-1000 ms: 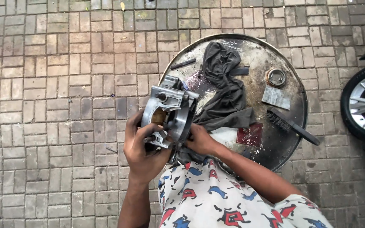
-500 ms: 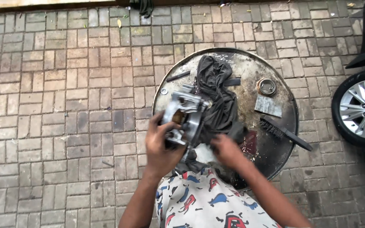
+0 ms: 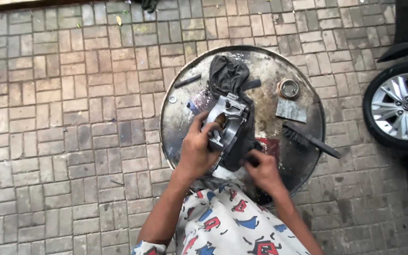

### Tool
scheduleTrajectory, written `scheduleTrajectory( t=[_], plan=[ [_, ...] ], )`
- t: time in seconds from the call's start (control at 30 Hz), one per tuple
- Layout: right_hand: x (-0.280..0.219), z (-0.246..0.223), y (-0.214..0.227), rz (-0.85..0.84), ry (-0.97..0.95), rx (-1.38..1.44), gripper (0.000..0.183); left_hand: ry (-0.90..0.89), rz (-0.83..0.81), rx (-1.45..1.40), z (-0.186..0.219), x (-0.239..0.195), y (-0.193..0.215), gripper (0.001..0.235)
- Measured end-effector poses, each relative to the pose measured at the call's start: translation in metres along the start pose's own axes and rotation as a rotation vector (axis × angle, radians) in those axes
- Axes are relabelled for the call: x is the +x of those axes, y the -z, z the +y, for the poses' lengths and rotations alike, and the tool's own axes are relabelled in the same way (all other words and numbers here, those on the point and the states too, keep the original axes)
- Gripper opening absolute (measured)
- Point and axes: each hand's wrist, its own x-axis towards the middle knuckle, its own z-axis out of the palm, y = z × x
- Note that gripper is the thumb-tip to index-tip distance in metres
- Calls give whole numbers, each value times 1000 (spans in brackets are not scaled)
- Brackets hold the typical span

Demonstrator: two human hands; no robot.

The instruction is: The person cleans a silver mechanical part using a dark cloth. They wipe the exterior surfaces and interior cavities of the part, rotating it to access different areas. The person also wipes their hands on the cloth during the process.

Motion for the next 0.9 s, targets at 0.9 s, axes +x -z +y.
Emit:
scheduleTrajectory(
  t=[0.9],
  plan=[
    [52, -38, 10, -504, -191, -685, 44, 86, 3, -112, -17, 10, 19, 43]
  ],
)
